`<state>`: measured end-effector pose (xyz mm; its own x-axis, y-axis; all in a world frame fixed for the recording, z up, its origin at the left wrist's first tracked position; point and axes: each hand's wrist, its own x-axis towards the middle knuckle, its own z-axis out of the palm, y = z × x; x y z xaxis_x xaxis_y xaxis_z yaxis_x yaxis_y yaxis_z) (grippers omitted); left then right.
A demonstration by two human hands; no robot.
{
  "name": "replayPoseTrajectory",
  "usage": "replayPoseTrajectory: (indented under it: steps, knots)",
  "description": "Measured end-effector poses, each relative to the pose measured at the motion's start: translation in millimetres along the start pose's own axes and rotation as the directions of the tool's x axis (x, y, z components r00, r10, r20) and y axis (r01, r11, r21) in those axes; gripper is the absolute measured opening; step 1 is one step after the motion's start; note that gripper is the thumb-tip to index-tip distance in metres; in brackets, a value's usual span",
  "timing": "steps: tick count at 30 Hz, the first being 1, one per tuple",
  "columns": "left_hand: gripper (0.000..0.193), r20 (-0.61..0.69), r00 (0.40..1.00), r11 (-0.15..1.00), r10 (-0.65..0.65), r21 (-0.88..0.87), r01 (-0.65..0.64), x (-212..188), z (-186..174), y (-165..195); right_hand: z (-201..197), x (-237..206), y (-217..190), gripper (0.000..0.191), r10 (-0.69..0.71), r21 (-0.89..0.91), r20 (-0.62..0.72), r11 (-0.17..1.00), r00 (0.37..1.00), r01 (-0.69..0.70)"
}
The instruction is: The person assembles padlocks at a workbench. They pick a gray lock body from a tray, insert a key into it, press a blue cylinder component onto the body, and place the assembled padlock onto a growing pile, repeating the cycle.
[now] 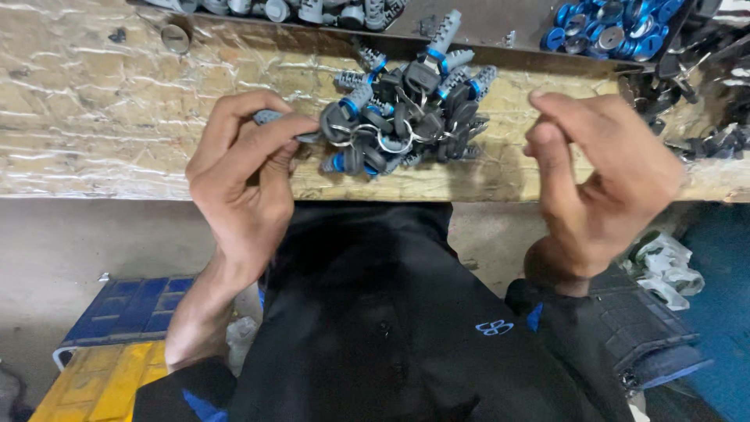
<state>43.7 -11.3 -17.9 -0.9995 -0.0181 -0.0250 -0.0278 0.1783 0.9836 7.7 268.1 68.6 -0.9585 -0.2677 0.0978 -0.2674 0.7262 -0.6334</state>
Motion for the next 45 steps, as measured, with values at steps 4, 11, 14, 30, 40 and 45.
replayPoseTrajectory:
  steps: [4,11,14,30,40,45]
  knots:
    - [0.026,-0.039,0.995,0.996,-0.088,-0.013,0.087,-1.1,-1.2,2.8,20.1,4.2,-12.8,0.045,-0.050,-0.190,0.127,0.979,0.991,0.074]
    - [0.019,-0.119,0.992,0.971,0.051,0.238,-0.022,6.1,3.4,11.2,45.2,-5.1,-10.7,0.048,-0.077,-0.129,0.072,0.988,0.994,0.085]
    - [0.018,-0.161,0.978,0.939,0.133,0.338,-0.072,5.6,11.0,14.4,37.9,-13.7,-4.5,0.042,-0.022,-0.081,0.032,0.996,0.999,0.024]
    - [0.034,0.361,0.844,0.802,0.396,0.312,-0.509,39.4,42.0,24.1,18.0,-16.2,-16.6,0.023,0.012,0.040,-0.119,0.999,0.993,-0.007]
    - [0.025,0.398,0.804,0.836,0.442,0.141,-0.530,59.8,22.3,39.7,7.8,-8.7,-13.1,0.024,0.013,-0.138,-0.015,0.990,1.000,-0.015]
    - [0.030,0.395,0.757,0.775,0.520,0.154,-0.613,62.1,21.1,46.9,4.9,2.8,-25.6,0.038,-0.055,-0.290,0.014,0.955,0.998,0.056]
